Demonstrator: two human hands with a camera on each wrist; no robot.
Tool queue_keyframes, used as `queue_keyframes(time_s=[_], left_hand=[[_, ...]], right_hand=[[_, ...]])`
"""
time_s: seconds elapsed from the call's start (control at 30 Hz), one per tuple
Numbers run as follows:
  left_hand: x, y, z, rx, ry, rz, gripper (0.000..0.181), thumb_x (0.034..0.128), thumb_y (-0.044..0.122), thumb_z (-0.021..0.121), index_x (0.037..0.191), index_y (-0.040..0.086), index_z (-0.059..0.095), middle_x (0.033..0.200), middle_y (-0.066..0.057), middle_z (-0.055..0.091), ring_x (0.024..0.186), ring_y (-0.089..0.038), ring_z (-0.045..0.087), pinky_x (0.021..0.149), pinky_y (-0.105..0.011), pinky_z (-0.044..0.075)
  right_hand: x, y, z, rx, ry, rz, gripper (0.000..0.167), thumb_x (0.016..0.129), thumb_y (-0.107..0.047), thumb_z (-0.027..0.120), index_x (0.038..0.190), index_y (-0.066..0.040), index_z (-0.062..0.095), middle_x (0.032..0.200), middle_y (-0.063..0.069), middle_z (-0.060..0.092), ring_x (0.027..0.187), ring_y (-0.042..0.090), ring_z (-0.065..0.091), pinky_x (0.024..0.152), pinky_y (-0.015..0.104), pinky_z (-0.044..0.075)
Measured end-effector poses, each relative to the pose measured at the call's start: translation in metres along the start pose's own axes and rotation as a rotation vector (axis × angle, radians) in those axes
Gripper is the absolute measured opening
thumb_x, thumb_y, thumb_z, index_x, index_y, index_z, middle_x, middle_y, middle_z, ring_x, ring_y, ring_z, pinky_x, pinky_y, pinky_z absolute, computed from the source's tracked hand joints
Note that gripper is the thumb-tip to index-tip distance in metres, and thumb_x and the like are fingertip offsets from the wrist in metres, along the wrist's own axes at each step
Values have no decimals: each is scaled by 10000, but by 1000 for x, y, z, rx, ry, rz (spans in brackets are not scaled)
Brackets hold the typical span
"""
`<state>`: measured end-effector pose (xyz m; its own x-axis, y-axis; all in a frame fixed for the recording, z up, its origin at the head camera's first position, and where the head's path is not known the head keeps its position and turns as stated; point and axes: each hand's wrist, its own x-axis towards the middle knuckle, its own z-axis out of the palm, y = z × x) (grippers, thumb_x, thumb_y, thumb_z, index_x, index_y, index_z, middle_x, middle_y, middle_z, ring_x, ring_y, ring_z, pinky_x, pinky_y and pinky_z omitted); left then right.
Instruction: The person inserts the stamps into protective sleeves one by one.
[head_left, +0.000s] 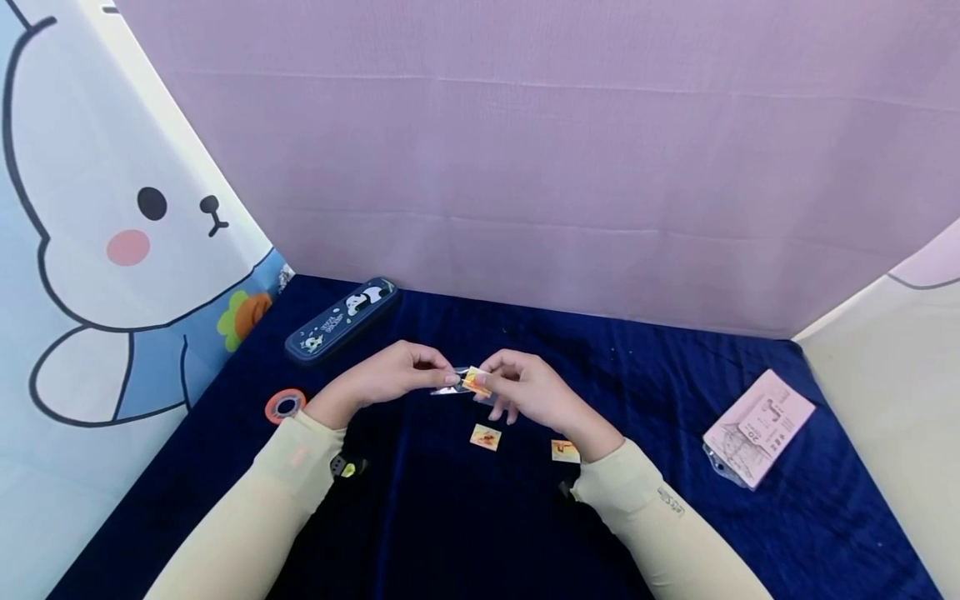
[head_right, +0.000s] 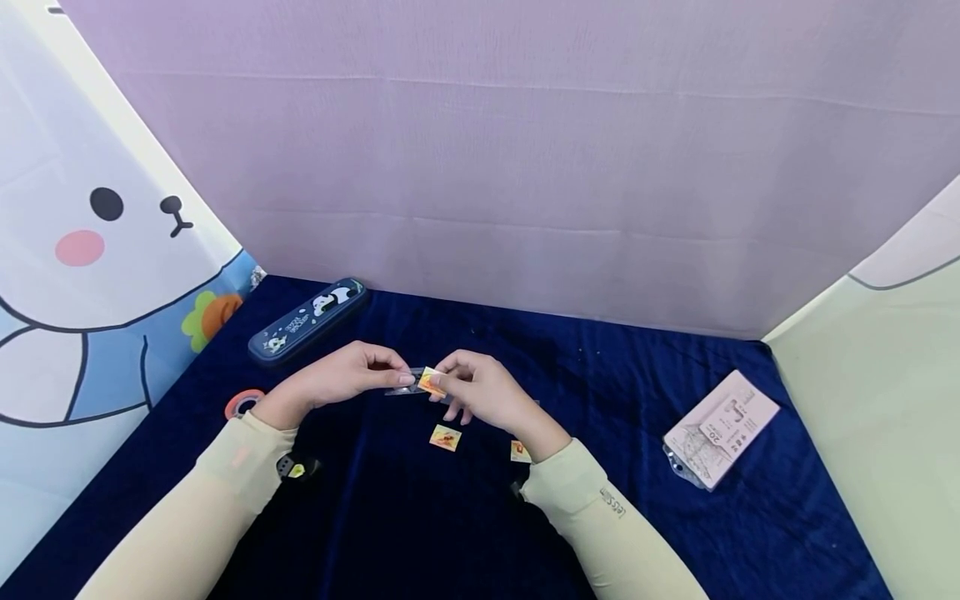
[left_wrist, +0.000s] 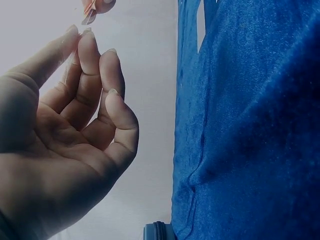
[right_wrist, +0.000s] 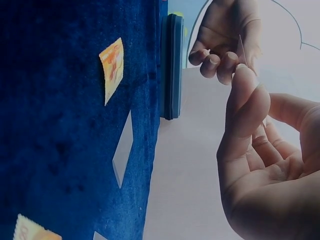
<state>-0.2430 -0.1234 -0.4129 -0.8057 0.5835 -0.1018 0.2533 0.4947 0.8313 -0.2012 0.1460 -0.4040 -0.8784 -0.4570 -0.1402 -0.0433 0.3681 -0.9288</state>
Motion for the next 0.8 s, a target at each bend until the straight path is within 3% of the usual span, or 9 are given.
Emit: queue_keyframes(time_s=[0.3,0.8], left_hand=[[0,1,0,-12,-11,2,231,1028,384,724,1100,179,804,1048,25,785,973,-144,666,924,-354,545],[1,5,1,-24,-12,2,216,1033,368,720,1110,181,797,1062,18,782,979,-147,663,927,-352,543]], right_hand=[[1,-1,-2,-27,-7,20,256,1065,-361,680,1184,-138,719,1027,141,787,704,197,737,689,570,623],[0,0,-4,-35,-24,15,266,1065,-365,679,1198,-138,719,1026,105,803,705,224,744,687,574,621]])
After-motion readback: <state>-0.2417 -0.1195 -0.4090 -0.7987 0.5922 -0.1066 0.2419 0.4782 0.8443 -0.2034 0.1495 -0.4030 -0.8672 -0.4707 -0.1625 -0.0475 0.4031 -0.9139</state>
